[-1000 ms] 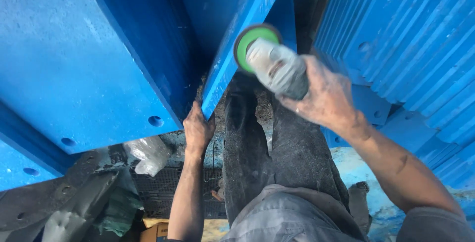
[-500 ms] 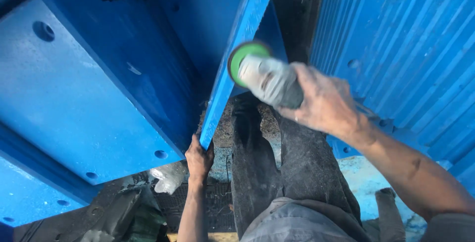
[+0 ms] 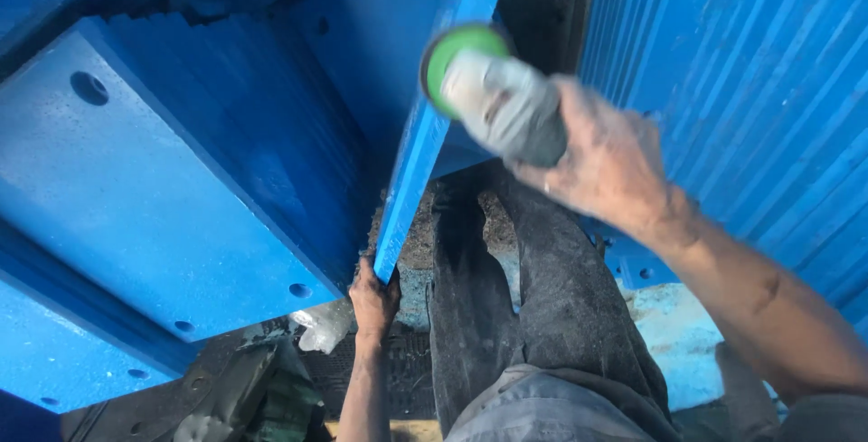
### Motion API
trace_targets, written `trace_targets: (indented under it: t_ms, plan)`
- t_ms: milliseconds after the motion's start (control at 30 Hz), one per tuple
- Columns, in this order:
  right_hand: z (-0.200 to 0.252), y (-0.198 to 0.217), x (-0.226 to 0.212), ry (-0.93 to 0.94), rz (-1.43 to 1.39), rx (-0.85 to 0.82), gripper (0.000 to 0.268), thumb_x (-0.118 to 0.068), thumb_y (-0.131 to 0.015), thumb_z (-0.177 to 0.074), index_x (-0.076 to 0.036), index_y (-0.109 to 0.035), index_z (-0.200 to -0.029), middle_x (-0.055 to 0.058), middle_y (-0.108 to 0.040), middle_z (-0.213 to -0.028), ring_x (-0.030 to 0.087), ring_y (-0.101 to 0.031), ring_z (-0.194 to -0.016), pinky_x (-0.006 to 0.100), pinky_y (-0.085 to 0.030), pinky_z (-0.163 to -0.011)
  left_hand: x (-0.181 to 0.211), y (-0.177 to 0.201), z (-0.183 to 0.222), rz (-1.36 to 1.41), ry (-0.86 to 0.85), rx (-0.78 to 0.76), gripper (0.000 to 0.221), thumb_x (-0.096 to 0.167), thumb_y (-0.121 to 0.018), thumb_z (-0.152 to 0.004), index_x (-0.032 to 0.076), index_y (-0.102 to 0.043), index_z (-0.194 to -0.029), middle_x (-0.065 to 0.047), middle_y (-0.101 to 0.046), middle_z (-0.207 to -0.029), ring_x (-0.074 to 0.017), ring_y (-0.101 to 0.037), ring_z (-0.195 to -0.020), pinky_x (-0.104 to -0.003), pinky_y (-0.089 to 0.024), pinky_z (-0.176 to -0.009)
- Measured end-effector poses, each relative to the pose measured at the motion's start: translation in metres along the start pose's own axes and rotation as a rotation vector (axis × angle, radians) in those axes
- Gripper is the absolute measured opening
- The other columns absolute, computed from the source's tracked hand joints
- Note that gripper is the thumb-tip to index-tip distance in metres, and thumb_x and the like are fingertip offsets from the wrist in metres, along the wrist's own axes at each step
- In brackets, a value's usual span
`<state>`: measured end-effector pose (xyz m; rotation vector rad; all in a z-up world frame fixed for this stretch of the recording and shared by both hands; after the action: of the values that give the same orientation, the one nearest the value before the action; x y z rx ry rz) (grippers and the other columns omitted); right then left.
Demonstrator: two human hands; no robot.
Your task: Smooth the edges of blue plastic panels using an angle grinder.
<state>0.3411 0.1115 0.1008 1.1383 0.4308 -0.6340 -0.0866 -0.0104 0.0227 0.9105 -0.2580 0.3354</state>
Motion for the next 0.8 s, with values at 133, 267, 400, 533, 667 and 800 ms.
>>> trace_targets:
  t_ms: [133,267,400,533,667,800]
  plan:
    - [-0.007,0.010,-0.003,-0.058,0.062,0.057,0.077,-0.045,-0.088,-0.087,0.003,-0.050,-0.135,0.020,-0.070,-0.111,0.028,-0.075,-0.082,0.039,-0.064,-0.062,-0.021,-0.009,0.004,-0.024,0.030,0.003,0.035,0.014,-0.075,-0.087,0.003,-0.057,-0.113,-0.027,-0.071,-0.092,-0.0476,-0.069,-0.088,-0.054,-0.055,-0.073]
    - [0.003,-0.005,-0.004,0.034,0.053,-0.056,0.087,-0.046,-0.089,-0.073,0.003,-0.050,-0.133,0.023,-0.069,-0.107,0.030,-0.073,-0.073,0.038,-0.063,-0.054,0.005,0.003,-0.005,-0.002,0.003,0.006,0.038,0.012,-0.075,-0.085,0.001,-0.057,-0.117,-0.028,-0.071,-0.094,-0.0477,-0.070,-0.089,-0.052,-0.056,-0.074]
    - [-0.008,0.007,-0.003,-0.046,0.047,0.030,0.083,-0.045,-0.087,-0.083,0.004,-0.048,-0.137,0.023,-0.069,-0.114,0.030,-0.073,-0.077,0.038,-0.063,-0.057,0.002,0.002,0.001,0.035,-0.073,0.048,0.043,0.009,-0.073,-0.083,0.001,-0.058,-0.123,-0.029,-0.071,-0.097,-0.0483,-0.070,-0.090,-0.051,-0.057,-0.073]
    - [0.003,-0.004,-0.010,-0.111,0.020,-0.073,0.084,-0.048,-0.086,-0.084,0.004,-0.047,-0.137,0.025,-0.066,-0.119,0.033,-0.073,-0.081,0.040,-0.064,-0.057,0.001,-0.003,0.003,-0.010,0.079,-0.017,0.037,0.014,-0.074,-0.087,0.004,-0.059,-0.119,-0.027,-0.073,-0.094,-0.0451,-0.072,-0.089,-0.050,-0.058,-0.076]
    - [0.027,-0.036,-0.019,-0.063,0.033,-0.285,0.099,-0.050,-0.089,-0.069,0.002,-0.045,-0.139,0.025,-0.065,-0.114,0.036,-0.071,-0.088,0.045,-0.064,-0.061,0.008,-0.002,0.001,0.016,0.063,-0.006,0.046,0.012,-0.074,-0.085,0.004,-0.057,-0.127,-0.029,-0.072,-0.099,-0.0468,-0.071,-0.091,-0.050,-0.058,-0.075]
    - [0.016,-0.017,-0.012,0.175,-1.211,0.029,0.078,-0.056,-0.080,-0.087,0.000,-0.049,-0.133,0.022,-0.058,-0.129,0.030,-0.067,-0.116,0.045,-0.064,-0.098,0.004,-0.004,0.007,0.017,-0.016,-0.022,0.054,0.008,-0.072,-0.082,0.002,-0.055,-0.133,-0.031,-0.070,-0.102,-0.0479,-0.070,-0.092,-0.050,-0.059,-0.076]
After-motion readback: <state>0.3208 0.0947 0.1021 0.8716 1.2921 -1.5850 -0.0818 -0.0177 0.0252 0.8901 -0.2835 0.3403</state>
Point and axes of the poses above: each hand's wrist, its own z-axis away from the middle knuckle, its own y-axis out of the back of the hand, x = y × z, the point moved 2 cm from there along -z, towards the middle knuckle
